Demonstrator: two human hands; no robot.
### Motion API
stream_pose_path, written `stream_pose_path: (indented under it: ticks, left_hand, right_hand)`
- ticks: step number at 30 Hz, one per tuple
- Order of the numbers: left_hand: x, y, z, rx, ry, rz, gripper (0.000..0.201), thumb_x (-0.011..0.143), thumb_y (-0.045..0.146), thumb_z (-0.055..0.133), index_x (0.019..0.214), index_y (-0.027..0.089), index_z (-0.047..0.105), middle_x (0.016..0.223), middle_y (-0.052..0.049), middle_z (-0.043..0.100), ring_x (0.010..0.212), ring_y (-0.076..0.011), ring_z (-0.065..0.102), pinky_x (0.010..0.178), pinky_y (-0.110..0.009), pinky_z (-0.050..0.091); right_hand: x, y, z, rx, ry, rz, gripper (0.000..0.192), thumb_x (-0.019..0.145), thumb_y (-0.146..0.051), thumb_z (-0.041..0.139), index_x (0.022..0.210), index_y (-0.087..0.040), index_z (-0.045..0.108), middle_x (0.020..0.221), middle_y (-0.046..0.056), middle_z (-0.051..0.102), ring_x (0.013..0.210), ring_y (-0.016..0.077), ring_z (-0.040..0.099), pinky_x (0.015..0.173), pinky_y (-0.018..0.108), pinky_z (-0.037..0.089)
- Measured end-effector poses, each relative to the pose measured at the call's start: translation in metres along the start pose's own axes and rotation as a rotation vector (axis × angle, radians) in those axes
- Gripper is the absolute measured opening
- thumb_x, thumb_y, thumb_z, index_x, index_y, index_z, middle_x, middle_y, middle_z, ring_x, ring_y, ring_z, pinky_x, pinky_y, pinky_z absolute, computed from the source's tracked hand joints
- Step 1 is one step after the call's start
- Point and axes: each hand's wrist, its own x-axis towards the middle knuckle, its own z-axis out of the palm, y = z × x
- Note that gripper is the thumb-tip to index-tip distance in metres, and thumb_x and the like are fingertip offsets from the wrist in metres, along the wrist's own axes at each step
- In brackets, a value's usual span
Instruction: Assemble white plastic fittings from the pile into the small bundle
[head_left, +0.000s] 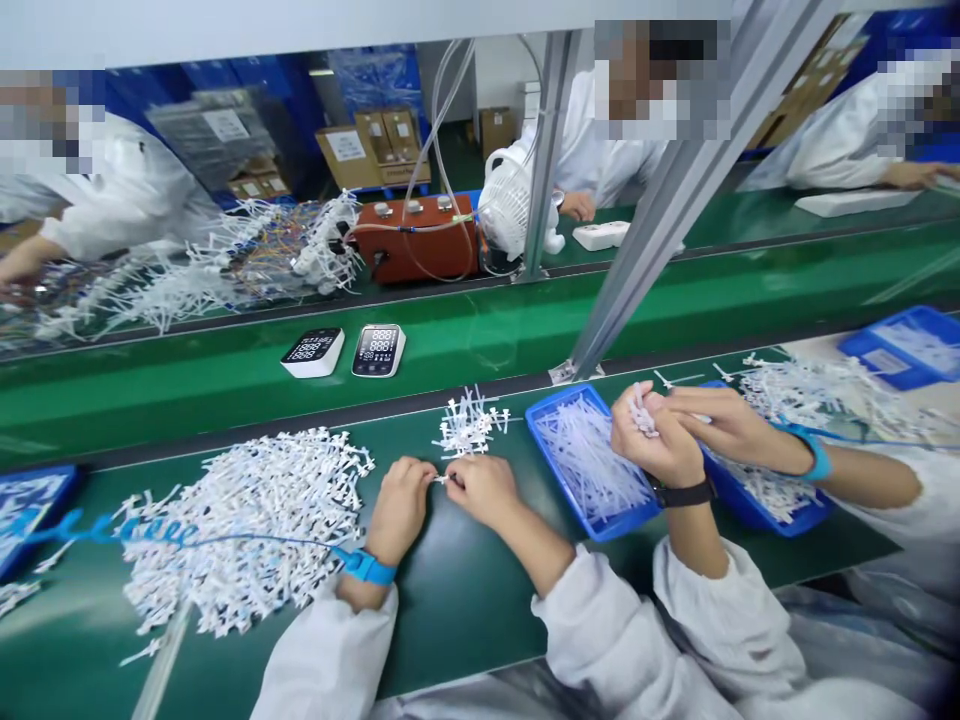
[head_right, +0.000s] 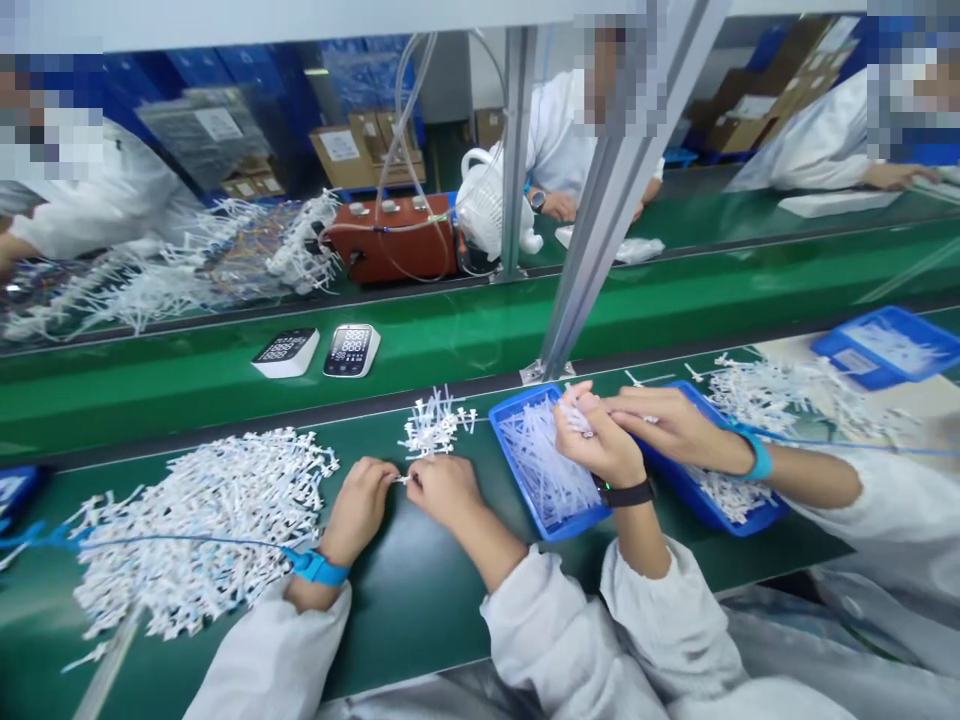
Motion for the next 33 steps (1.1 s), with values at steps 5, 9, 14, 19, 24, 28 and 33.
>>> stream_pose_path:
  ticks: [5, 9, 14, 19, 24, 28, 33]
  left_hand:
    - [0.0005, 0.0013, -0.0009, 0.0, -0.013, 0.002, 0.023, 0.098, 0.025, 0.038, 0.093, 0.02, 0.06, 0.093, -0.005, 0.056, 0.089, -0.0209, 0.051, 0.083, -0.036, 0.043]
    - [0.0003, 0.0013, -0.0005, -0.002, -0.008, 0.003, 0.023, 0.099, 0.027, 0.038, 0.095, 0.02, 0.06, 0.094, -0.005, 0.057, 0.09, -0.0205, 0.051, 0.083, -0.035, 0.043]
    - [0.001, 0.0022, 0.001, 0.044, -0.009, -0.004, 0.025, 0.1, 0.029, 0.037, 0.094, 0.02, 0.06, 0.094, -0.005, 0.057, 0.09, -0.0207, 0.051, 0.081, -0.035, 0.041]
    - [0.003, 0.0061, 0.0014, 0.103, -0.024, -0.023, 0.026, 0.1, 0.029, 0.035, 0.093, 0.02, 0.059, 0.094, -0.006, 0.056, 0.09, -0.0214, 0.051, 0.079, -0.035, 0.039]
    - [0.0047, 0.0096, 0.0014, 0.149, -0.047, -0.054, 0.026, 0.099, 0.028, 0.037, 0.092, 0.021, 0.06, 0.094, -0.005, 0.057, 0.088, -0.0212, 0.05, 0.076, -0.034, 0.037]
    - [0.0043, 0.0094, 0.0016, 0.148, -0.043, -0.05, 0.025, 0.099, 0.028, 0.038, 0.092, 0.021, 0.06, 0.094, -0.005, 0.057, 0.089, -0.0213, 0.049, 0.077, -0.034, 0.037]
    - [0.0027, 0.0078, 0.0014, 0.135, -0.043, -0.038, 0.024, 0.098, 0.025, 0.038, 0.09, 0.021, 0.06, 0.093, -0.005, 0.057, 0.087, -0.0218, 0.048, 0.077, -0.035, 0.037]
  right_hand:
    - [-0.0001, -0.0006, -0.0004, 0.0, -0.01, 0.001, 0.018, 0.088, -0.036, 0.055, 0.096, -0.028, 0.07, 0.093, -0.002, 0.071, 0.084, 0.0139, 0.063, 0.072, 0.022, 0.039]
    - [-0.0001, 0.0008, 0.0019, -0.022, 0.006, -0.016, 0.016, 0.088, -0.035, 0.055, 0.095, -0.029, 0.069, 0.09, -0.003, 0.071, 0.083, 0.0142, 0.062, 0.07, 0.023, 0.039]
    - [0.0005, 0.0037, 0.0063, -0.037, 0.022, -0.04, 0.015, 0.088, -0.035, 0.056, 0.095, -0.029, 0.067, 0.092, -0.003, 0.07, 0.085, 0.0148, 0.062, 0.073, 0.024, 0.038]
    - [0.001, 0.0043, 0.0078, -0.041, 0.018, -0.062, 0.015, 0.09, -0.034, 0.055, 0.095, -0.027, 0.067, 0.093, -0.002, 0.07, 0.087, 0.0152, 0.062, 0.075, 0.024, 0.039]
    - [0.0003, 0.0027, 0.0063, -0.055, -0.016, -0.054, 0.018, 0.091, -0.034, 0.054, 0.098, -0.025, 0.067, 0.097, 0.001, 0.069, 0.09, 0.0153, 0.061, 0.08, 0.024, 0.041]
    - [-0.0003, 0.0002, 0.0035, -0.061, -0.034, -0.039, 0.018, 0.092, -0.035, 0.052, 0.099, -0.025, 0.066, 0.098, 0.002, 0.069, 0.092, 0.0162, 0.062, 0.08, 0.025, 0.041]
    - [0.0, -0.0027, 0.0001, -0.073, -0.057, -0.009, 0.019, 0.093, -0.036, 0.052, 0.1, -0.026, 0.066, 0.099, 0.001, 0.069, 0.093, 0.0158, 0.062, 0.079, 0.025, 0.041]
